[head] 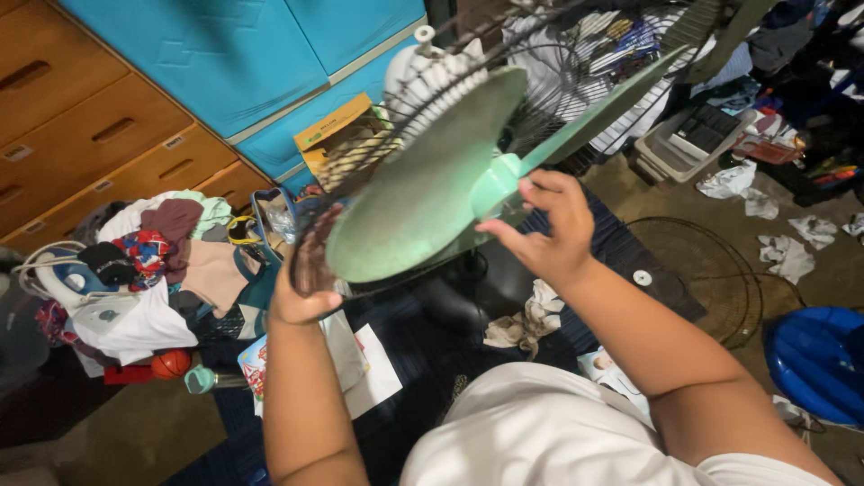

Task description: The person reassembles a standing electric fan by hand. They attach the fan blades to the motor hub, secure the blade nut, then fit and lock the front wire grille onto the fan head.

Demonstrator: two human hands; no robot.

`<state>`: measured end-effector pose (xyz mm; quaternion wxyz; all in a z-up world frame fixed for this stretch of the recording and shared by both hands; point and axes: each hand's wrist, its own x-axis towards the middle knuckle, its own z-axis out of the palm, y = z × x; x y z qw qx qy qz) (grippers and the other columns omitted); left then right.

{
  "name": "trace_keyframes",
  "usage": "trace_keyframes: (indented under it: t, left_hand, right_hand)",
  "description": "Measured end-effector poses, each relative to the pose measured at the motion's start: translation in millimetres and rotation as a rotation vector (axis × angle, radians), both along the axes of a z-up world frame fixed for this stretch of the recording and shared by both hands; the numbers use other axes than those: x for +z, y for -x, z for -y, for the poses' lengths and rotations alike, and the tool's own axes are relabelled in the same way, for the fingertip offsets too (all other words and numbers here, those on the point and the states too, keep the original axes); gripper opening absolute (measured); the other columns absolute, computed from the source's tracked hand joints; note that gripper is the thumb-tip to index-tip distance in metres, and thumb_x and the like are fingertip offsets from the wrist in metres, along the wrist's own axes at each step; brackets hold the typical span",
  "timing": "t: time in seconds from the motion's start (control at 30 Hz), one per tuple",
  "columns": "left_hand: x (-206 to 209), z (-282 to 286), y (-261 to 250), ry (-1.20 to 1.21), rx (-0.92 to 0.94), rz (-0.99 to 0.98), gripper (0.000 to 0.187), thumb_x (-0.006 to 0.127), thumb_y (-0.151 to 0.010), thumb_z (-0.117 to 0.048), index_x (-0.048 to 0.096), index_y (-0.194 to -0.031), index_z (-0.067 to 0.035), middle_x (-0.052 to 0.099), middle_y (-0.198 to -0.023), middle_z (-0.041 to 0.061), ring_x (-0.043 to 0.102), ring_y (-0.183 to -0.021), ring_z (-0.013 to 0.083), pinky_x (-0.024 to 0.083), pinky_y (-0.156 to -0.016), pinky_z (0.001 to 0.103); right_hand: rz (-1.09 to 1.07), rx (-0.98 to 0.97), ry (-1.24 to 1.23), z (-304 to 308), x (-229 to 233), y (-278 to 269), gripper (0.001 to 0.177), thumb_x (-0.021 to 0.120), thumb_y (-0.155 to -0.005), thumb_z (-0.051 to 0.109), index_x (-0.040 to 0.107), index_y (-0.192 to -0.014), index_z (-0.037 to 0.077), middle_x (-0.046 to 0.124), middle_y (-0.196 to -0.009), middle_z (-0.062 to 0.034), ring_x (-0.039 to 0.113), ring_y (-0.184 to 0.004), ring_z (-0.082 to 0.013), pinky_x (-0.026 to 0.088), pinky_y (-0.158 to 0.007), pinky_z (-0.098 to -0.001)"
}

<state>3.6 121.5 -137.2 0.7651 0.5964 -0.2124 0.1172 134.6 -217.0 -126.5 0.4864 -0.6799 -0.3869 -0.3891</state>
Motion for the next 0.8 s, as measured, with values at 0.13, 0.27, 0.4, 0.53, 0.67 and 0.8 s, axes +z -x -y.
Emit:
trace_keyframes:
  t: [0.13,0.27,0.4,0.53,0.67,0.8]
  left_hand:
    - [3,-3,-5,0.084,0.002,-0.017,0.103,0.084,-0.067,-0.015,0.039,-0.157,0.006,0.048,-0.16,0.018,0.043,-0.154,0.0327,0.028,-0.133,0.046]
    - [11,-5,-21,0.152,0.086,0.076,0.098,0.083,-0.066,-0.013,0.044,-0.154,0.004,0.055,-0.153,0.02,0.05,-0.144,0.035,0.034,-0.128,0.047]
    - [14,-4,-21,0.171,0.073,0.017,0.092,0.082,-0.067,-0.016,0.048,-0.149,0.008,0.055,-0.15,0.021,0.052,-0.145,0.0366,0.037,-0.127,0.049]
    - [6,8,-13,0.098,0.176,0.104,0.086,0.082,-0.073,-0.016,0.047,-0.149,0.006,0.055,-0.151,0.019,0.051,-0.146,0.0341,0.038,-0.129,0.048]
    - [-8,19,9,0.071,0.382,0.081,0.083,0.08,-0.078,-0.015,0.047,-0.151,0.007,0.056,-0.148,0.02,0.054,-0.142,0.0324,0.04,-0.127,0.046]
    - [-20,20,27,0.016,0.605,0.175,0.087,0.082,-0.082,-0.014,0.037,-0.155,-0.002,0.058,-0.143,0.017,0.058,-0.136,0.028,0.048,-0.118,0.04]
  right_hand:
    - [-0.006,-0.031,-0.005,-3,0,5,0.071,0.103,-0.07,0.023,0.057,-0.118,-0.001,0.058,-0.115,-0.0181,0.061,-0.083,-0.0187,0.056,-0.071,-0.0296]
    - [-0.03,0.013,-0.021,-4,-1,8,0.067,0.101,-0.074,0.016,0.057,-0.122,-0.001,0.057,-0.117,-0.0169,0.062,-0.088,-0.0205,0.058,-0.074,-0.0294]
    - [-0.047,0.034,-0.03,-3,-6,10,0.069,0.098,-0.077,0.008,0.056,-0.131,0.0,0.058,-0.121,-0.0179,0.064,-0.097,-0.0235,0.059,-0.079,-0.0303]
    - [-0.107,0.094,-0.044,5,-6,7,0.07,0.094,-0.082,0.004,0.053,-0.139,0.001,0.056,-0.128,-0.0188,0.065,-0.107,-0.0253,0.061,-0.086,-0.0312]
    - [-0.154,0.13,-0.005,19,-4,11,0.07,0.091,-0.083,0.003,0.052,-0.14,0.001,0.054,-0.134,-0.0205,0.066,-0.111,-0.0277,0.06,-0.091,-0.0336]
    - [-0.166,0.203,0.042,35,-8,17,0.074,0.088,-0.083,0.004,0.048,-0.145,-0.001,0.048,-0.142,-0.0227,0.064,-0.118,-0.0331,0.057,-0.099,-0.0364]
